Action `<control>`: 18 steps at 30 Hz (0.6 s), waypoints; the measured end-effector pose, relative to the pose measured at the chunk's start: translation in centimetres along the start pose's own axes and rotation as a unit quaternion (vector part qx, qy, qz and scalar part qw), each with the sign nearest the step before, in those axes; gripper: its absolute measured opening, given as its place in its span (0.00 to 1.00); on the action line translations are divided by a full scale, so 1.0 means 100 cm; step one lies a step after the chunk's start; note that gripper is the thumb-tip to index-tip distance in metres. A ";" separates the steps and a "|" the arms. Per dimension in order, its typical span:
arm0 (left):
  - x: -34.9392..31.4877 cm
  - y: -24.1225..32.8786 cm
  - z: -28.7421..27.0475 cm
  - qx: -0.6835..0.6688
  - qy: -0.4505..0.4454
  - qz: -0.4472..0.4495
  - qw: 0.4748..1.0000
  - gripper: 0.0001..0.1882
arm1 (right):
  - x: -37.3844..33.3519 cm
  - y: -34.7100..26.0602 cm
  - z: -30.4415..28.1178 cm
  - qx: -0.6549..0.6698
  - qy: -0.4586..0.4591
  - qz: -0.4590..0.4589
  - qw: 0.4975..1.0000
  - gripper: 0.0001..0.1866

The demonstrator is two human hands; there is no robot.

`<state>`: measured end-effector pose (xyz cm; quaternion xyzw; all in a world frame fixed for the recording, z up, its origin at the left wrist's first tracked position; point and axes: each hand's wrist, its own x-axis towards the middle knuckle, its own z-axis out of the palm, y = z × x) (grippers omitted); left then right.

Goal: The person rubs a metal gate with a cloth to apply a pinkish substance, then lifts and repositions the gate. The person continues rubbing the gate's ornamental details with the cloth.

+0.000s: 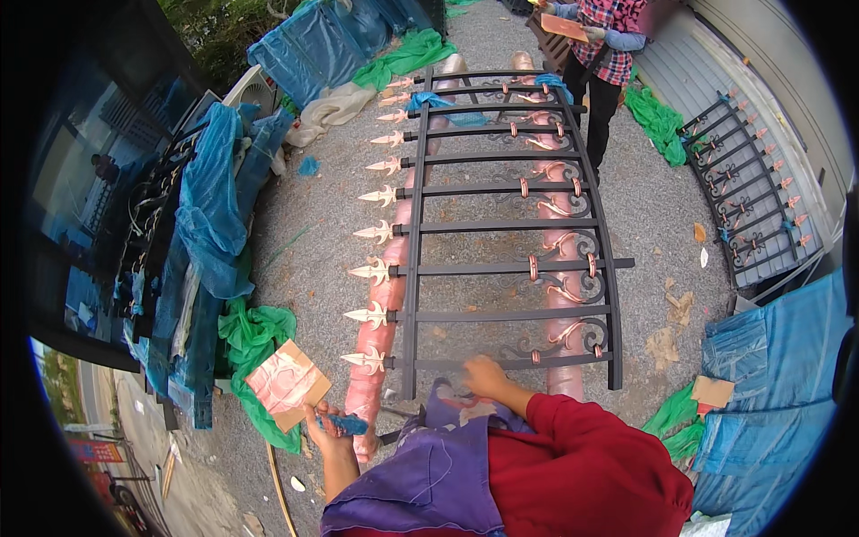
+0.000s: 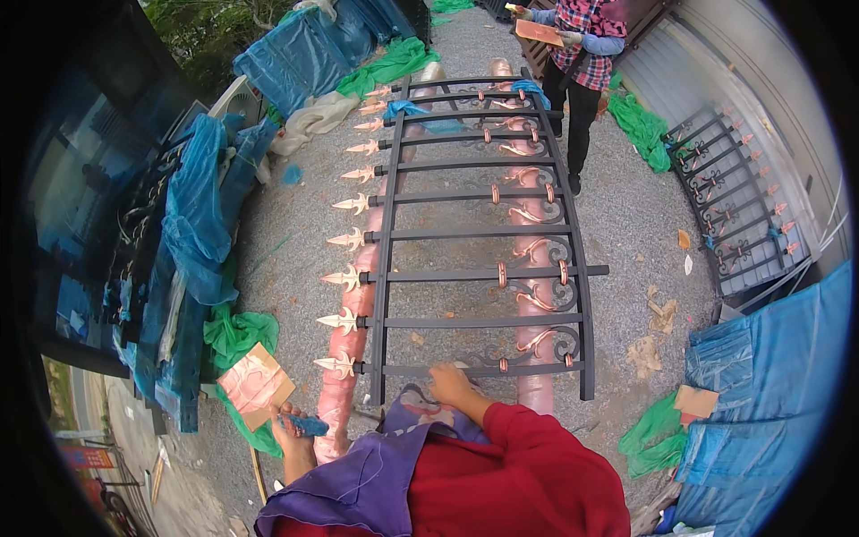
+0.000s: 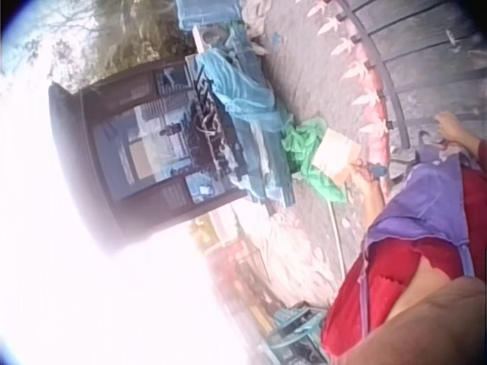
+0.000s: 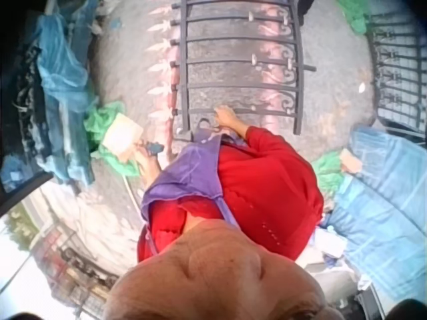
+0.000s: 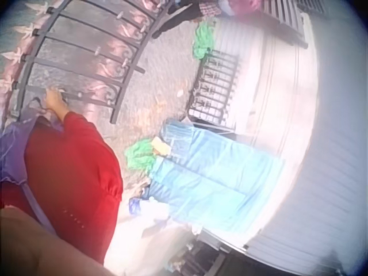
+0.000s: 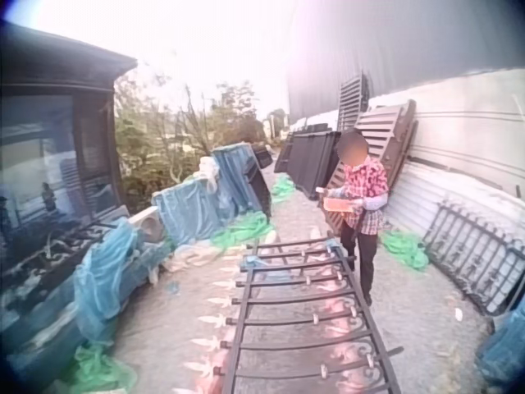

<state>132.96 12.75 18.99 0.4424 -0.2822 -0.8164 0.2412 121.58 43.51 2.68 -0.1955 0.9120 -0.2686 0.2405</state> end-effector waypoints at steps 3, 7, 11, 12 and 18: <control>-0.011 0.004 -0.001 0.013 0.001 -0.008 1.000 0.22 | -0.005 -0.001 -0.003 -0.002 0.049 0.017 0.999 0.19; 0.003 0.005 -0.033 -0.018 -0.002 0.014 1.000 0.18 | 0.001 0.010 0.003 0.009 0.129 0.003 0.992 0.18; -0.002 0.005 -0.038 -0.035 0.036 0.030 0.998 0.14 | -0.001 0.023 0.010 -0.035 0.088 0.029 0.995 0.17; 0.001 0.005 -0.046 -0.039 0.032 0.025 0.998 0.13 | 0.001 0.026 0.013 -0.044 0.086 0.025 0.995 0.16; -0.005 0.007 -0.048 -0.064 0.025 0.030 0.997 0.13 | 0.009 0.032 0.020 -0.082 0.051 0.024 0.995 0.15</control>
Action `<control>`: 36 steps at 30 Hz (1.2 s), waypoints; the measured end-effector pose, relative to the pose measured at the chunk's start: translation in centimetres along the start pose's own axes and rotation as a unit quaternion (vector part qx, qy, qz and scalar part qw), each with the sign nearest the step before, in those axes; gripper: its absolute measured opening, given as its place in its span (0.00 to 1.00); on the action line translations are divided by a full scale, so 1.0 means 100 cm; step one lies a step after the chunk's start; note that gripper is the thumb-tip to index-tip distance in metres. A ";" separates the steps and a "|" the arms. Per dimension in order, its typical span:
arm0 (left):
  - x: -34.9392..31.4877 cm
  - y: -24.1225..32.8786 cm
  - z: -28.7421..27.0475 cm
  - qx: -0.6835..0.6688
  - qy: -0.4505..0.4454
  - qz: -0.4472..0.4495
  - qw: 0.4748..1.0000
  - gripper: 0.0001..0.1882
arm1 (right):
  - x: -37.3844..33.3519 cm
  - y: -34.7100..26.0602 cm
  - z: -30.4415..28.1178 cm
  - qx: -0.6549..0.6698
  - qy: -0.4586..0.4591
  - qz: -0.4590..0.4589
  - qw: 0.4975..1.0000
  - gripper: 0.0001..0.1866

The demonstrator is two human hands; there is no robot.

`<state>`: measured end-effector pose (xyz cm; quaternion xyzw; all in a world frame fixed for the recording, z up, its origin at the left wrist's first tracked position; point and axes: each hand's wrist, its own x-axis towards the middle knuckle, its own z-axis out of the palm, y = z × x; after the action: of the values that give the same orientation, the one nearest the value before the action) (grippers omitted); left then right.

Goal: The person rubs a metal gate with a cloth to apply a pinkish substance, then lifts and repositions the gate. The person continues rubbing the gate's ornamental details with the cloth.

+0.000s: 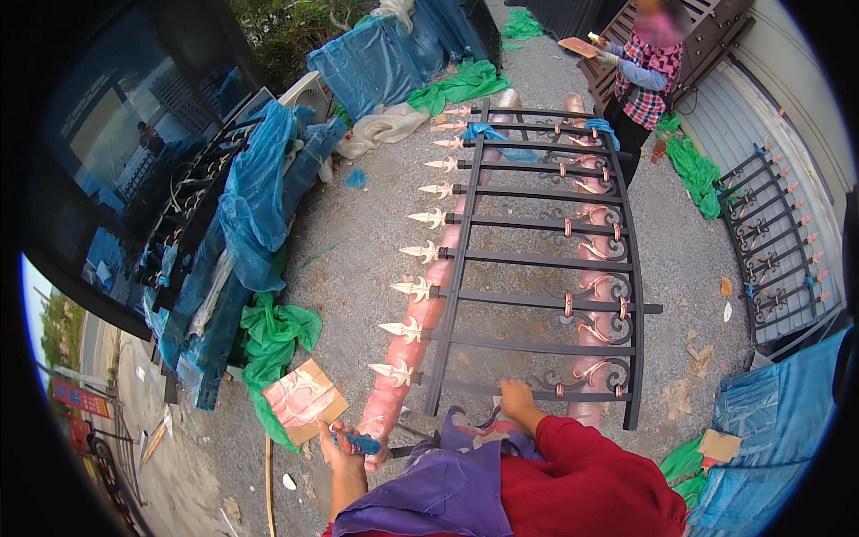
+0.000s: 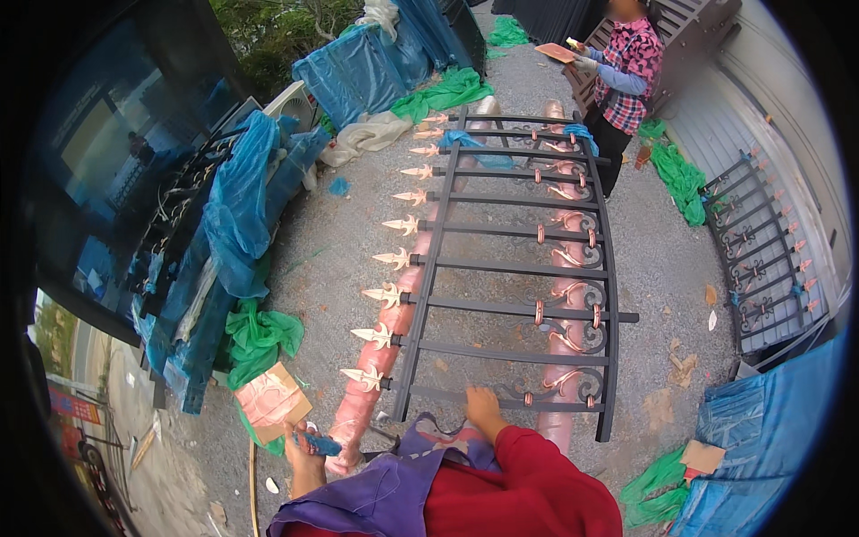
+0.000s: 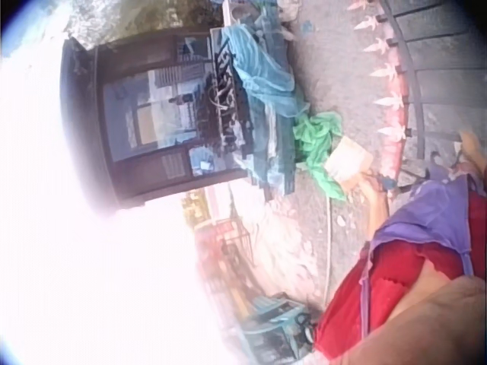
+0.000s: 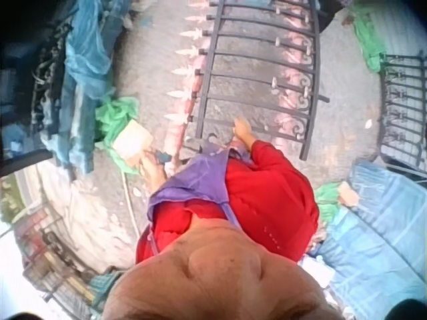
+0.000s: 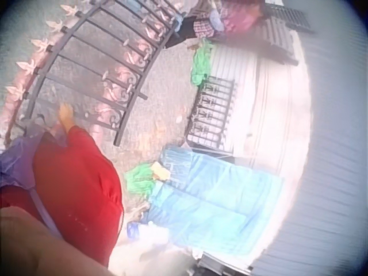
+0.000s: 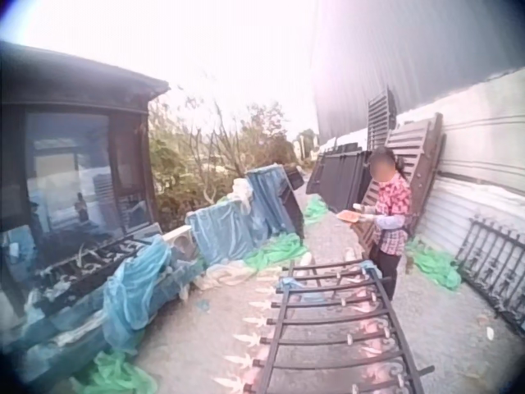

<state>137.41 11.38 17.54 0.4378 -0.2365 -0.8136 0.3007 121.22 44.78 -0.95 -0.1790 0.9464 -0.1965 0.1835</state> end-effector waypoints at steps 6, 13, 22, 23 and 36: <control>-0.001 0.002 -0.014 0.015 0.023 0.009 1.000 0.12 | 0.004 -0.010 0.003 -0.014 -0.062 0.013 0.998 0.15; -0.014 0.009 -0.011 -0.002 0.019 0.060 0.998 0.13 | 0.017 -0.006 0.017 -0.038 -0.093 0.031 0.994 0.17; -0.001 0.010 -0.028 -0.011 0.014 0.054 0.998 0.13 | 0.023 -0.013 0.009 -0.033 -0.131 0.046 0.990 0.21; -0.001 0.010 -0.025 -0.005 0.022 0.047 0.999 0.14 | 0.025 -0.011 0.010 -0.036 -0.129 0.042 0.990 0.21; -0.019 0.011 0.007 0.000 0.041 0.063 0.997 0.14 | 0.039 -0.004 0.014 0.001 -0.194 0.069 0.979 0.22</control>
<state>137.96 11.98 19.68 0.4550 -0.2508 -0.7744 0.3612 118.50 42.41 -3.05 -0.1479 0.9025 -0.1461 0.3771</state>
